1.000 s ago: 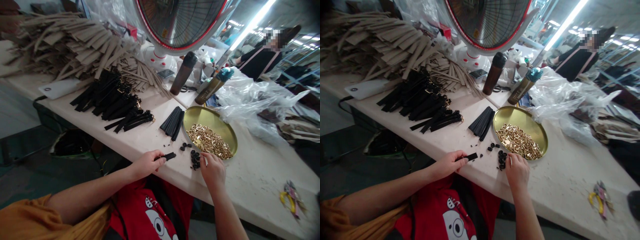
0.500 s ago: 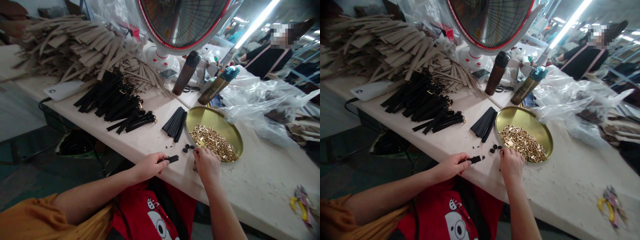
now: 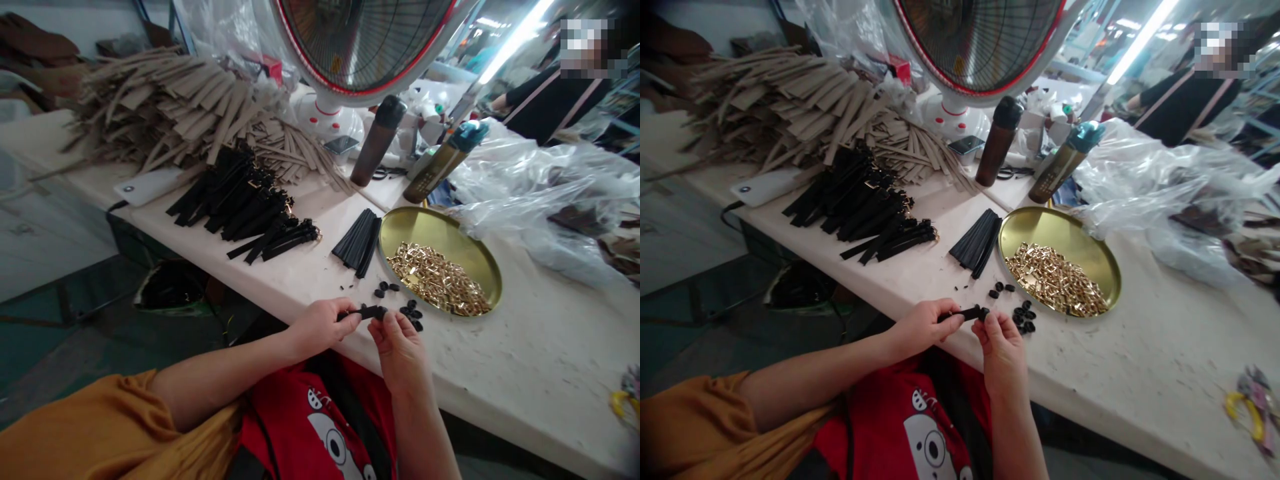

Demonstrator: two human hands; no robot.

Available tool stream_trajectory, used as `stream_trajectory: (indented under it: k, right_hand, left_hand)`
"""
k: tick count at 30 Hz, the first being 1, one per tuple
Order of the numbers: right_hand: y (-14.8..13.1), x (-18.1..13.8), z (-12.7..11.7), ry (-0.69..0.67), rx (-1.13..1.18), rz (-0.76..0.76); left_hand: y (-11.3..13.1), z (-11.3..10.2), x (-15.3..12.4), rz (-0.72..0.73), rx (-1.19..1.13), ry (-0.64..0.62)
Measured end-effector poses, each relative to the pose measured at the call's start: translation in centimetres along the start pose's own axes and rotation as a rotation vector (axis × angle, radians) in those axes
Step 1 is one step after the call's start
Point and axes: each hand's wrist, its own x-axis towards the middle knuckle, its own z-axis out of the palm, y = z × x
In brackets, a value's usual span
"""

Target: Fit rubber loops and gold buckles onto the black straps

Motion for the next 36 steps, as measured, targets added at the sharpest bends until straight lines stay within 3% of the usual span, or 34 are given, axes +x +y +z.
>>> stream_trajectory:
  k: [3,8,13,17,22,26,31,36]
  right_hand:
    - [0.3,-0.6,-0.3,0.022,-0.222,-0.148]
    - [0.5,-1.4,-1.2,-0.008,-0.525,-0.299]
    - [1.1,-1.5,-1.3,-0.055,-0.319,-0.142]
    - [1.3,-1.4,-1.2,-0.094,-0.182,-0.009]
    - [1.3,-1.7,-1.5,-0.117,-0.377,-0.098]
    - [1.4,-1.6,-1.5,-0.117,-0.45,-0.173]
    - [1.9,-1.5,-1.4,-0.085,-0.198,-0.032]
    - [2.1,-2.1,-1.1,-0.063,0.058,0.089]
  left_hand:
    - [-0.1,-0.1,-0.4,0.041,0.108,-0.002]
    - [0.4,-0.9,-0.5,0.081,0.257,-0.148]
    - [0.6,-1.5,-0.6,0.037,0.304,-0.237]
    - [0.3,-1.6,-0.8,0.039,0.298,-0.23]
    - [0.3,-1.9,-0.7,0.095,0.422,-0.246]
    - [0.3,-1.7,-0.6,0.077,0.352,-0.226]
    - [0.0,0.0,-0.8,0.101,0.224,-0.132]
    - [-0.2,0.9,-0.8,0.107,0.274,-0.094]
